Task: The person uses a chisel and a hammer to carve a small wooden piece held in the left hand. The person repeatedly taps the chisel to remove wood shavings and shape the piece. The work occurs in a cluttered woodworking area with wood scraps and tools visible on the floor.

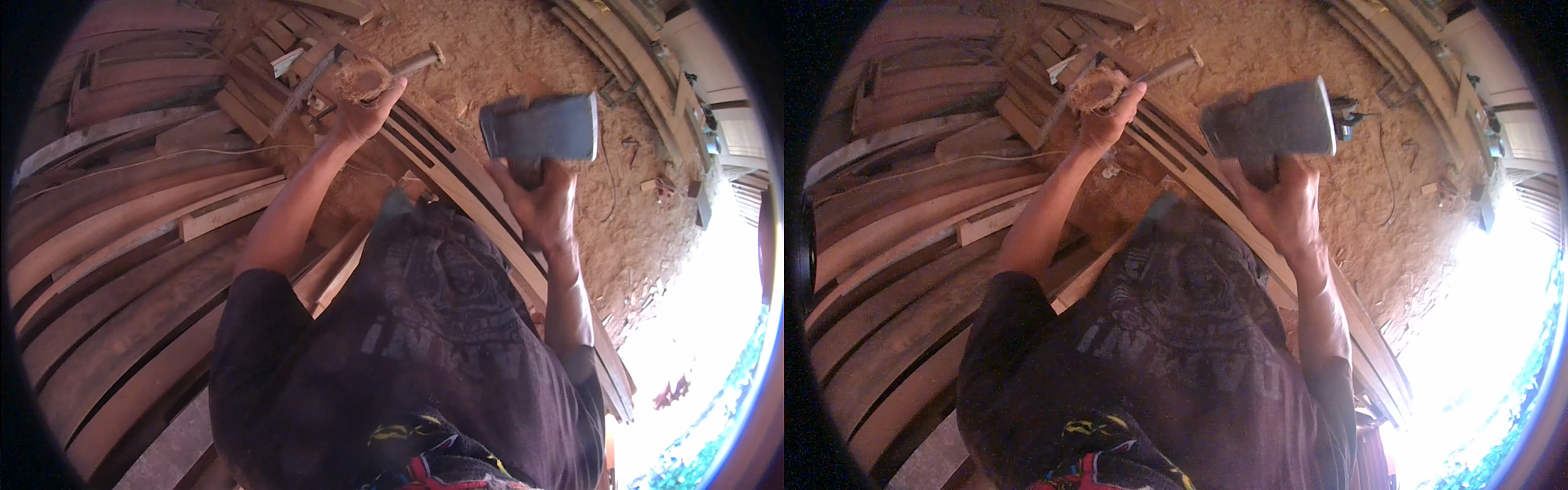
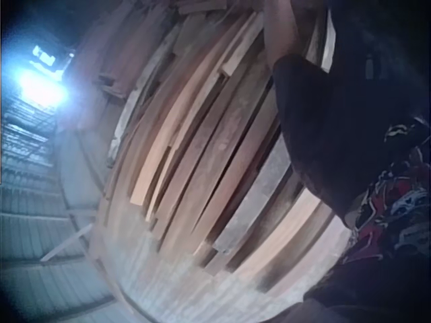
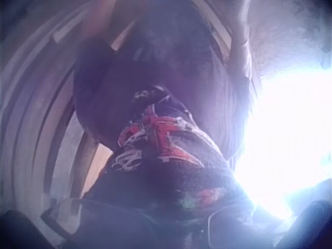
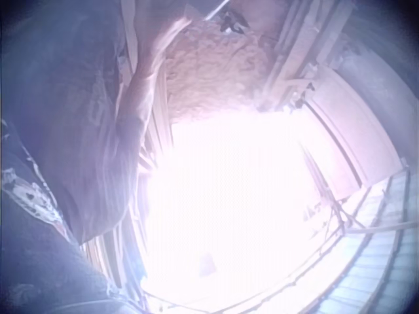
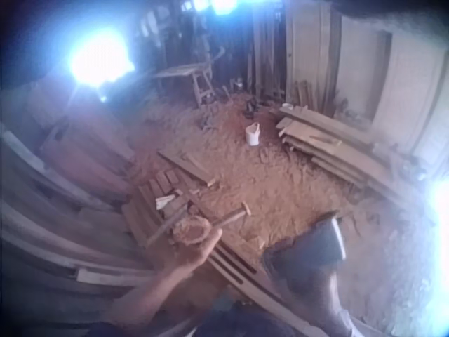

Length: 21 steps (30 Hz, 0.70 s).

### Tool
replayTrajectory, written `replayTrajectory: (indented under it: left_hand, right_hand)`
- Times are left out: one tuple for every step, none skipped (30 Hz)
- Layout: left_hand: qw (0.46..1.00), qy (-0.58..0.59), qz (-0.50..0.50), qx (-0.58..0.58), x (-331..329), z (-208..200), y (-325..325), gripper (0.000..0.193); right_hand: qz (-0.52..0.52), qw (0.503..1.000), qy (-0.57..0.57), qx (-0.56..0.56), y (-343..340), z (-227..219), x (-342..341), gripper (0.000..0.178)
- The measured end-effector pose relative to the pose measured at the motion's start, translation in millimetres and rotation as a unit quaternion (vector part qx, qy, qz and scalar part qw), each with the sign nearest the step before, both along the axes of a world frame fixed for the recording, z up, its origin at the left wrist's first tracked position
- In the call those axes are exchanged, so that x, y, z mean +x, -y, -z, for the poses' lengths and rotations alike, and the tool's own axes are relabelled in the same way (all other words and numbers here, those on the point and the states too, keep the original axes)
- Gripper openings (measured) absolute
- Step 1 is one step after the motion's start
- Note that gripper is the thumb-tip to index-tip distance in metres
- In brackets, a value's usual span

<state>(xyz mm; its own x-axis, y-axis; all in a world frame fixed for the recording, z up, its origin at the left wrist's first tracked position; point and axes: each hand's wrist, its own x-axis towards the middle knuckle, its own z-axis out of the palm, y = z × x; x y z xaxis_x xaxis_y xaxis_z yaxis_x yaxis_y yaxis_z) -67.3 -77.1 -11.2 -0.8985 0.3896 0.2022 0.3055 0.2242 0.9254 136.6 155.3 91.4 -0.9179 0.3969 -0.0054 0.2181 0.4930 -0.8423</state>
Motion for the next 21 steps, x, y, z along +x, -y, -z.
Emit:
replayTrajectory:
  left_hand:
    - [1.000,-0.010,0.009,0.001,2,-1,-1,0.025]
    - [1.000,-0.021,0.019,0.004,3,-2,-2,0.025]
    - [1.000,-0.001,0.018,-0.013,4,-4,-2,0.022]
    - [0.999,0.018,0.017,-0.030,6,-6,-1,0.021]
    - [0.997,-0.047,0.017,-0.060,3,-2,-1,0.021]
    - [0.989,-0.113,0.009,-0.091,2,1,1,0.022]
    - [0.956,-0.258,0.001,-0.137,-1,16,5,0.026]
    - [0.901,-0.394,-0.005,-0.179,-3,27,7,0.030]
    - [0.929,-0.336,0.003,-0.156,2,29,8,0.035]
    - [0.952,-0.276,0.013,-0.132,8,30,10,0.040]
    - [0.971,-0.211,0.017,-0.109,16,34,14,0.045]
    - [0.970,-0.209,0.022,-0.120,16,44,12,0.044]
    - [0.968,-0.213,0.022,-0.132,10,51,12,0.042]
    - [0.964,-0.245,0.019,-0.106,5,51,9,0.040]
    - [0.981,-0.161,0.014,-0.104,9,51,12,0.033]
    - [0.991,-0.092,-0.002,-0.096,-4,48,12,0.026]
    - [0.996,-0.015,-0.018,-0.089,-6,47,13,0.021]
    - [0.996,0.077,-0.020,-0.031,-8,34,11,0.019]
    - [0.998,0.059,-0.012,-0.014,-3,24,6,0.019]
    - [0.999,0.040,-0.004,0.002,2,10,1,0.018]
    - [1.000,0.022,0.006,0.019,8,-3,-6,0.019]
  right_hand:
    - [-0.014,0.998,-0.057,0.029,6,-22,-13,0.045]
    - [-0.001,0.997,-0.073,0.010,13,-41,-24,0.039]
    - [0.011,0.996,-0.091,-0.007,22,-53,-36,0.035]
    - [-0.018,0.993,-0.117,0.005,31,-51,-48,0.031]
    - [-0.047,0.988,-0.143,0.019,37,-45,-62,0.028]
    - [-0.079,0.982,-0.169,0.030,44,-38,-73,0.025]
    - [-0.181,0.951,-0.155,0.195,48,-35,-81,0.017]
    - [-0.189,0.945,-0.133,0.231,53,-13,-88,0.018]
    - [-0.194,0.938,-0.110,0.266,58,-2,-94,0.020]
    - [-0.207,0.942,-0.088,0.251,52,2,-98,0.023]
    - [-0.225,0.943,-0.063,0.235,48,-4,-100,0.026]
    - [-0.243,0.944,-0.039,0.219,46,-8,-100,0.030]
    - [-0.232,0.952,-0.027,0.198,43,-10,-95,0.030]
    - [-0.219,0.959,-0.021,0.180,38,-12,-92,0.030]
    - [-0.206,0.965,-0.016,0.161,35,-14,-90,0.030]
    - [-0.173,0.972,-0.007,0.160,33,-19,-90,0.031]
    - [-0.163,0.977,-0.008,0.135,32,-19,-79,0.031]
    - [-0.152,0.982,-0.017,0.113,29,-21,-74,0.031]
    - [-0.141,0.985,-0.026,0.091,27,-21,-71,0.031]
    - [-0.132,0.987,-0.031,0.085,26,-21,-70,0.032]
    - [-0.124,0.988,-0.031,0.081,25,-20,-67,0.034]
